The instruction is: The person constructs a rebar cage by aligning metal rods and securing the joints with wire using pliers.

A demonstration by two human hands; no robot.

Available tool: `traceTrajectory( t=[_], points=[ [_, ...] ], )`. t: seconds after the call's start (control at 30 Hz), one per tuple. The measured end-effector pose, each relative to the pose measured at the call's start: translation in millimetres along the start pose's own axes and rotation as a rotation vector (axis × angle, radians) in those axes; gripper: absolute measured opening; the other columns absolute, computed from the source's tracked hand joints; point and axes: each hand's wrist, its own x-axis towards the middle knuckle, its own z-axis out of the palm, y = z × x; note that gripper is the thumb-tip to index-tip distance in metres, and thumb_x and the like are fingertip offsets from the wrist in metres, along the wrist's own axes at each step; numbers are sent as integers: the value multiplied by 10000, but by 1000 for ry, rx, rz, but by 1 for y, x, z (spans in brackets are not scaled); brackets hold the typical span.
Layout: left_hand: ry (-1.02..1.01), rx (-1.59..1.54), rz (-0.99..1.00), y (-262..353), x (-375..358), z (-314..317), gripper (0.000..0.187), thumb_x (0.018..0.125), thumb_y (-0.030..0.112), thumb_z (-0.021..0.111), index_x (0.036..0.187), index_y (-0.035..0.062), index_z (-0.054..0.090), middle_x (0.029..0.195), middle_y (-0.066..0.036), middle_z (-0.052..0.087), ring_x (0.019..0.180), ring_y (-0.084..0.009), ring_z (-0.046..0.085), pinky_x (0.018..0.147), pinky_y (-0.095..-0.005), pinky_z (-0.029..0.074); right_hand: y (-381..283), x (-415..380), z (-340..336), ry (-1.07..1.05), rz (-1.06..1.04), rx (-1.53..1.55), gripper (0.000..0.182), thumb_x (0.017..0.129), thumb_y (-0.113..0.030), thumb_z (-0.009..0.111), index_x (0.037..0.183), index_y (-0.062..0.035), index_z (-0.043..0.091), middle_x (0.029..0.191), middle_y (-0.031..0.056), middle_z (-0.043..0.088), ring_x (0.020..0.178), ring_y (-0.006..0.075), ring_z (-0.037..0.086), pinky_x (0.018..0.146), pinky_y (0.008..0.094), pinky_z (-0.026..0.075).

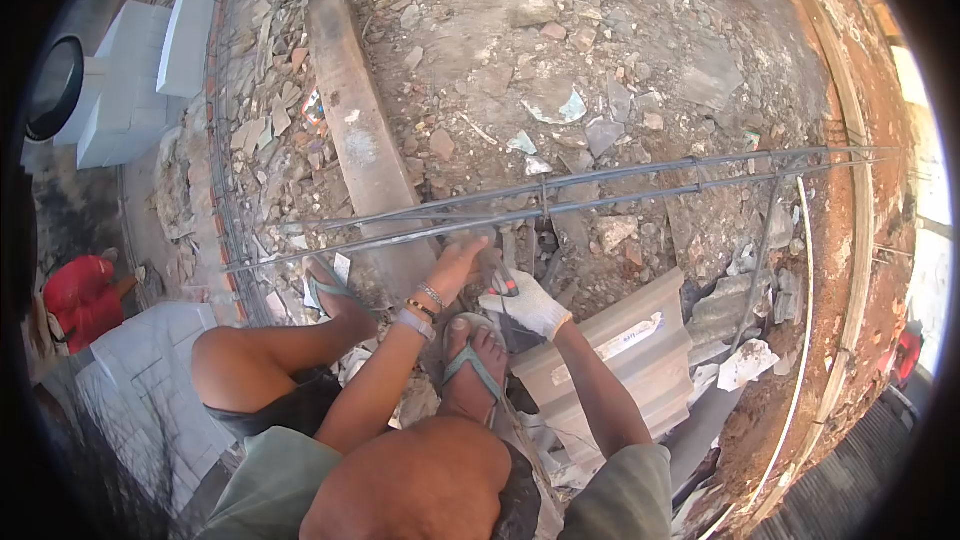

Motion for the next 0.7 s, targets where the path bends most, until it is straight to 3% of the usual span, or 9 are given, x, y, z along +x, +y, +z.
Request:
traceTrajectory(
  t=[0.1, 0.23, 0.33, 0.4, 0.47, 0.57, 0.7],
  points=[
    [-157, -254, 0, -12, 11, 11, 520, 983, 396, 637, 1313, 3, 553, 1258, -168, 663, 1110, -269, 675, 936, -390, 561, 3, 0, -5, -41, -7, 44, 330, 842, -267, 810, 948, -50, 587, 852, -4, 581, 798, 101, 520, 734, 296, 483],
    [-215, -426, 17, -11, 14, 20, 328, 1000, 380, 613, 1073, 60, 604, 975, -59, 651, 1023, -254, 680, 888, -390, 553, 14, 1, 0, -56, 14, 252, 270, 861, -231, 791, 937, -57, 600, 807, 4, 607, 772, 105, 588, 697, 297, 512],
    [-206, -413, 65, -12, 14, 21, 297, 1008, 373, 607, 905, 101, 550, 751, 9, 529, 840, -224, 651, 860, -418, 544, 14, -11, -11, -315, 137, 686, 292, 902, -208, 756, 1101, -49, 614, 1001, 60, 678, 955, 181, 658, 840, 351, 546],
    [-140, -442, 112, -15, 17, 28, 337, 1011, 373, 607, 832, 107, 503, 650, 22, 449, 681, -216, 605, 827, -468, 550, 12, -25, -7, -272, 145, 904, 291, 932, -167, 711, 1166, -40, 595, 1096, 100, 678, 1044, 258, 669, 894, 407, 557],
    [-153, -487, 102, -17, 17, 28, 329, 1017, 365, 598, 825, 116, 500, 651, 25, 462, 650, -200, 571, 840, -483, 542, 22, -32, -2, -274, 85, 1085, 309, 966, -125, 656, 1246, -30, 563, 1233, 149, 647, 1111, 346, 671, 942, 486, 560],
    [-207, -531, 90, -18, 18, 24, 316, 1024, 355, 586, 823, 126, 504, 662, 29, 479, 643, -193, 566, 845, -476, 541, 18, -37, 3, -170, 122, 1145, 311, 979, -106, 637, 1266, -29, 546, 1235, 141, 638, 1100, 319, 675, 924, 444, 570],
    [-243, -583, 65, -17, 15, 23, 289, 1024, 358, 582, 878, 111, 541, 720, 11, 544, 684, -212, 610, 836, -452, 553, 6, -38, 8, -111, 114, 763, 376, 977, -71, 617, 1329, -26, 495, 1224, 119, 629, 1112, 267, 661, 921, 378, 569]
  ],
)
